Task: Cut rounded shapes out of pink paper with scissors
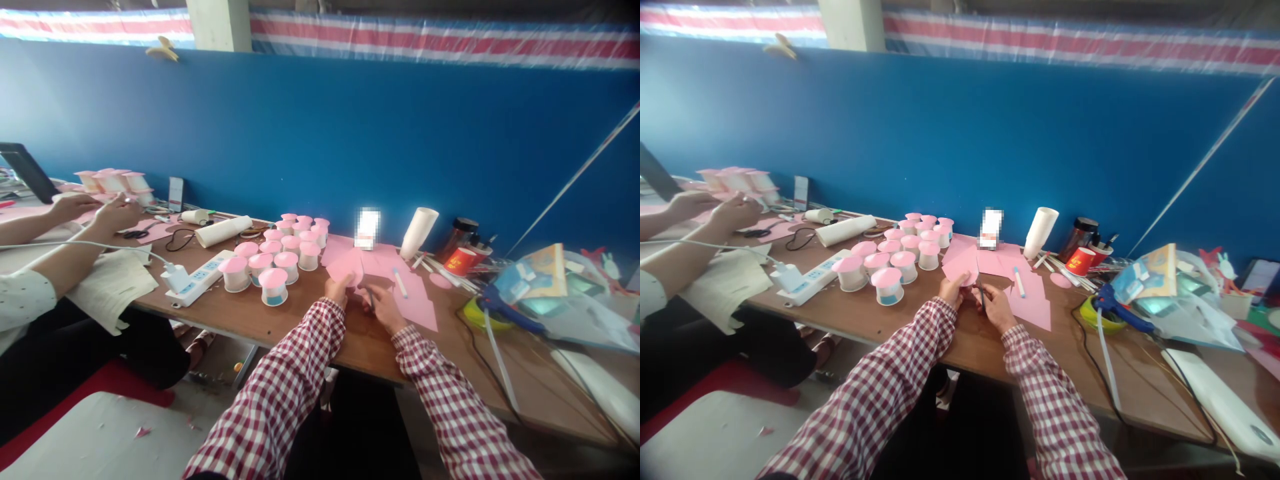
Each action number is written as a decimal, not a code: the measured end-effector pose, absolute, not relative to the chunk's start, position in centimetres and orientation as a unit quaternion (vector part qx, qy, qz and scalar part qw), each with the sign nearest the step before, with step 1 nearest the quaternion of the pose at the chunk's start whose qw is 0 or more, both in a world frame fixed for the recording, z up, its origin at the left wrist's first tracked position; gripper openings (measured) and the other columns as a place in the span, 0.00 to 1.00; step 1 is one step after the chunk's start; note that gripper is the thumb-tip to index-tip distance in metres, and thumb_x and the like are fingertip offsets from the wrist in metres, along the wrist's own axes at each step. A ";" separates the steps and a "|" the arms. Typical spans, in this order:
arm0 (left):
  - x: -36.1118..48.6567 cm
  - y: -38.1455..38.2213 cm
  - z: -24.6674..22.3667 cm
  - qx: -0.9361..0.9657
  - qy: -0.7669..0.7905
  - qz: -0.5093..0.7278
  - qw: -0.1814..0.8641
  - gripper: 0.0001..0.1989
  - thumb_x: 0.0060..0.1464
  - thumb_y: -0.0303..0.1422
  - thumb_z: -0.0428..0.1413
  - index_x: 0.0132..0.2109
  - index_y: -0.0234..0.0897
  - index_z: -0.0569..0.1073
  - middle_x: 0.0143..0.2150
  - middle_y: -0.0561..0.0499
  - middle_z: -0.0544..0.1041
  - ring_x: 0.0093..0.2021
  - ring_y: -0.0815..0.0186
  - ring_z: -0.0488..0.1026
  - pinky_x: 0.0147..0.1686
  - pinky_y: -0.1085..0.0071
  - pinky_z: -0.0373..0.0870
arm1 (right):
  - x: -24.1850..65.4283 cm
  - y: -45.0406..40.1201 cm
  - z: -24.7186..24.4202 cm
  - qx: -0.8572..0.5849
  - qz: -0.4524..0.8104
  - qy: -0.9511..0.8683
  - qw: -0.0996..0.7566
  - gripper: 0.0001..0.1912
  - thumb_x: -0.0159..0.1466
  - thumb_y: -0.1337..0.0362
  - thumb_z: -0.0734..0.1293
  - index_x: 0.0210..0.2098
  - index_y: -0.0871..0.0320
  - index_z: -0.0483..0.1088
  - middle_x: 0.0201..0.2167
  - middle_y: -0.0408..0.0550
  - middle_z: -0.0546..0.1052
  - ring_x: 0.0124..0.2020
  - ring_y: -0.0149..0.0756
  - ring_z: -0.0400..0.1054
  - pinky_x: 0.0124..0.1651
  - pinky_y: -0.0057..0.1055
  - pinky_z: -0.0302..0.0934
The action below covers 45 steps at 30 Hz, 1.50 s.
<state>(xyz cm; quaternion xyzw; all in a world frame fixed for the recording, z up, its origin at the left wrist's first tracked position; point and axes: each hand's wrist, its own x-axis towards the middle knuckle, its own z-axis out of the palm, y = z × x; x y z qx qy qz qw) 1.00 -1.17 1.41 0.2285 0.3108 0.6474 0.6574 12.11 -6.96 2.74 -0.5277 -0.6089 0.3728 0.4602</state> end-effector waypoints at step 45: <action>0.9 -1.2 1.5 0.206 0.313 0.650 0.661 0.16 0.34 0.30 0.65 0.33 0.26 0.74 0.25 0.45 0.74 0.23 0.67 0.70 0.21 0.72 0.64 | 12.5 -6.5 1.9 -0.515 0.380 -0.618 0.457 0.24 0.57 0.47 0.64 0.41 0.61 0.72 0.18 0.41 0.68 0.18 0.29 0.62 0.22 0.27 0.60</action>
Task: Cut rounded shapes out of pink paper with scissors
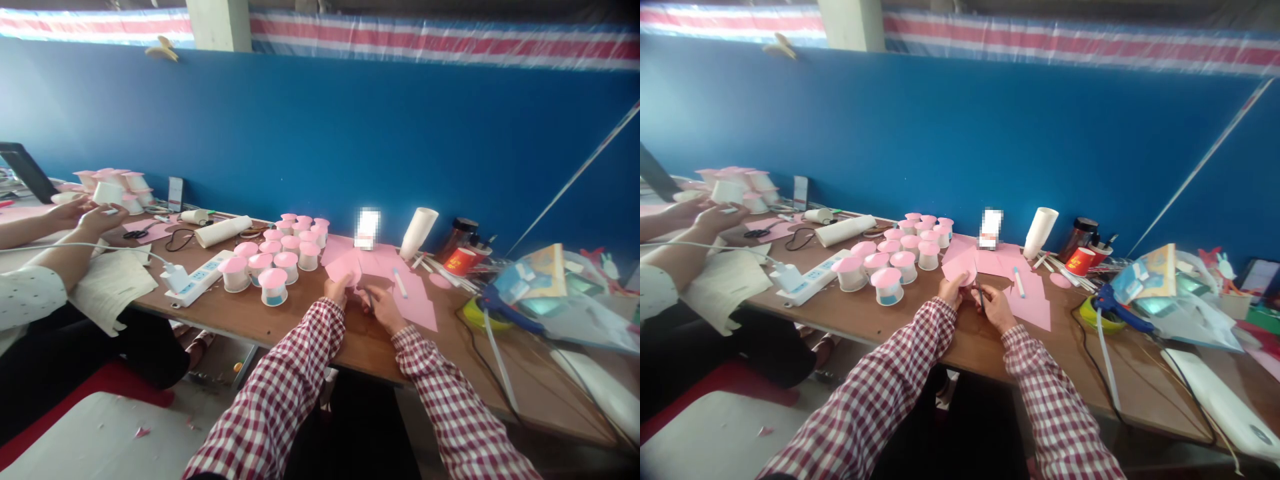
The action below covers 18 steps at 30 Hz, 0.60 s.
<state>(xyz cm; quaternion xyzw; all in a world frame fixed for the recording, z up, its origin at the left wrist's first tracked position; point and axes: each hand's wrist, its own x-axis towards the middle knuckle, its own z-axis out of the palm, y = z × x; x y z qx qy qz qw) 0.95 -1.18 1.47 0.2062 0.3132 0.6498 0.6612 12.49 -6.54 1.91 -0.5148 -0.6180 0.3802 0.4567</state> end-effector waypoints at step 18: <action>0.9 -1.5 1.8 0.229 0.328 0.653 0.643 0.18 0.33 0.30 0.65 0.35 0.25 0.75 0.23 0.46 0.74 0.21 0.67 0.70 0.17 0.74 0.60 | 12.3 -6.8 2.5 -0.518 0.373 -0.624 0.451 0.20 0.58 0.52 0.64 0.41 0.61 0.73 0.18 0.41 0.68 0.18 0.29 0.62 0.21 0.26 0.58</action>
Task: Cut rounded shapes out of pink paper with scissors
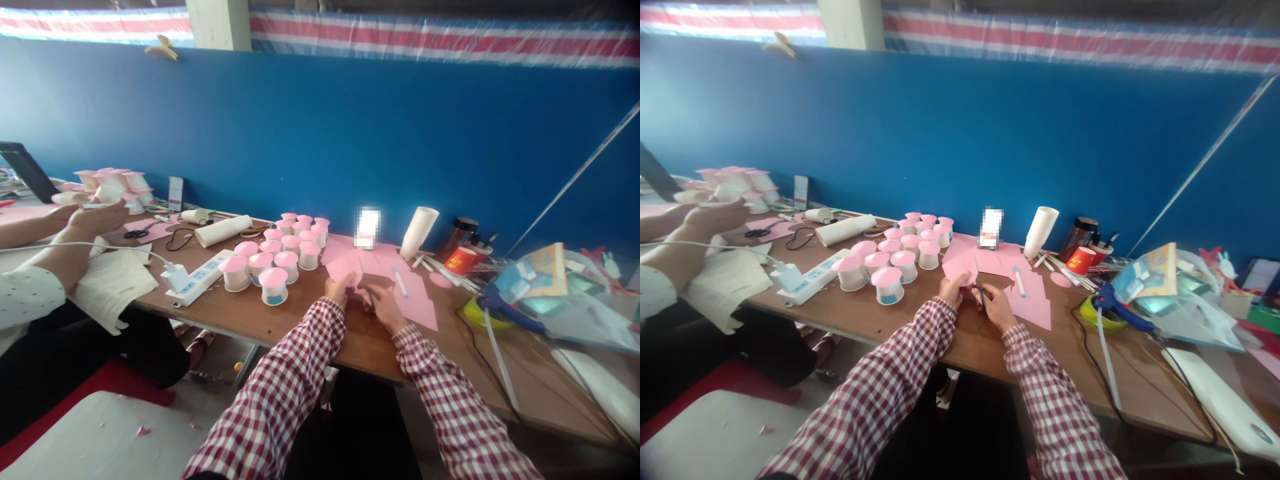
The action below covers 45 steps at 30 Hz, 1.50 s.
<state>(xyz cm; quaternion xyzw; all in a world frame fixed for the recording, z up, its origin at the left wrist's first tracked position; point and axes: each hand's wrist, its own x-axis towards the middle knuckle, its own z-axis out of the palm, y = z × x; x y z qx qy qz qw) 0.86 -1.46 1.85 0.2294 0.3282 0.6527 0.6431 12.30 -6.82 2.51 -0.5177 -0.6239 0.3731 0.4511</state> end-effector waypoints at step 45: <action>0.8 -1.5 1.8 0.248 0.335 0.643 0.642 0.19 0.32 0.34 0.66 0.33 0.25 0.75 0.22 0.45 0.73 0.19 0.69 0.67 0.18 0.73 0.58 | 12.2 -7.0 2.8 -0.520 0.371 -0.623 0.451 0.20 0.59 0.51 0.63 0.39 0.61 0.72 0.18 0.41 0.68 0.18 0.30 0.62 0.22 0.27 0.58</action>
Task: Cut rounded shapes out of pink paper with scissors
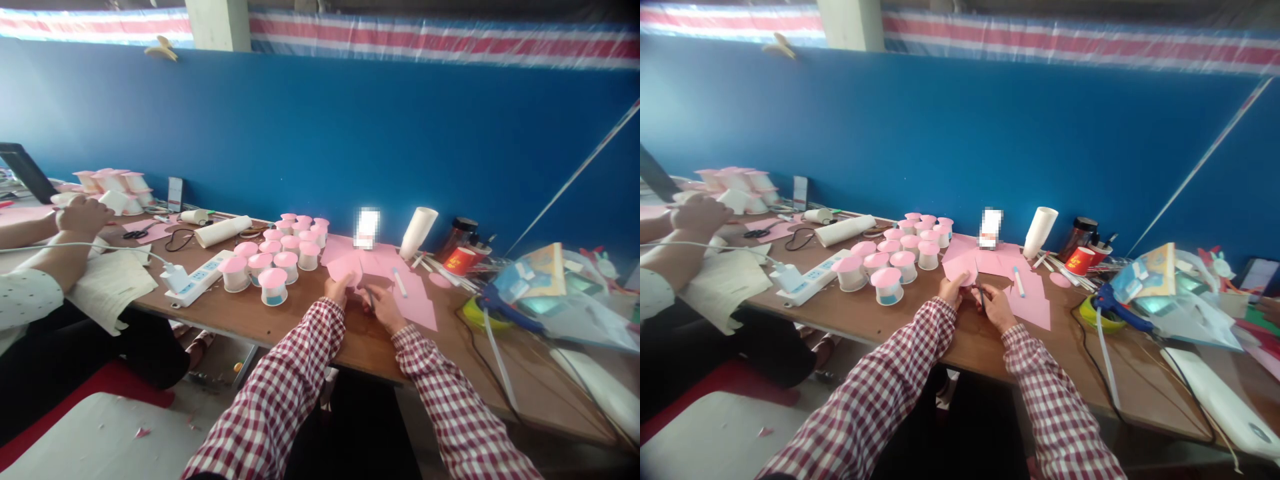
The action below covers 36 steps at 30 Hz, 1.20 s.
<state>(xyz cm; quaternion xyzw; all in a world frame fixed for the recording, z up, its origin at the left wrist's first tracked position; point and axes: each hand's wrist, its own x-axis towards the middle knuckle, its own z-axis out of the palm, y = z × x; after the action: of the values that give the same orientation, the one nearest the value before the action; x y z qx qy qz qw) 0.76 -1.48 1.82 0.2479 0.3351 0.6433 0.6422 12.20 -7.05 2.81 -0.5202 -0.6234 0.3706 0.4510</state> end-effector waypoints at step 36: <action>0.7 -1.9 2.1 0.255 0.339 0.641 0.639 0.20 0.34 0.33 0.66 0.36 0.25 0.75 0.23 0.44 0.74 0.19 0.68 0.68 0.17 0.73 0.58 | 12.3 -6.9 2.5 -0.508 0.376 -0.620 0.464 0.21 0.58 0.50 0.64 0.39 0.62 0.72 0.18 0.41 0.68 0.18 0.29 0.61 0.22 0.27 0.58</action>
<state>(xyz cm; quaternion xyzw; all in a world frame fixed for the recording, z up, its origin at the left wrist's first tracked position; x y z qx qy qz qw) 0.69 -1.85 2.07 0.2546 0.3389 0.6414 0.6395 12.27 -6.91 2.51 -0.5084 -0.6202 0.3759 0.4643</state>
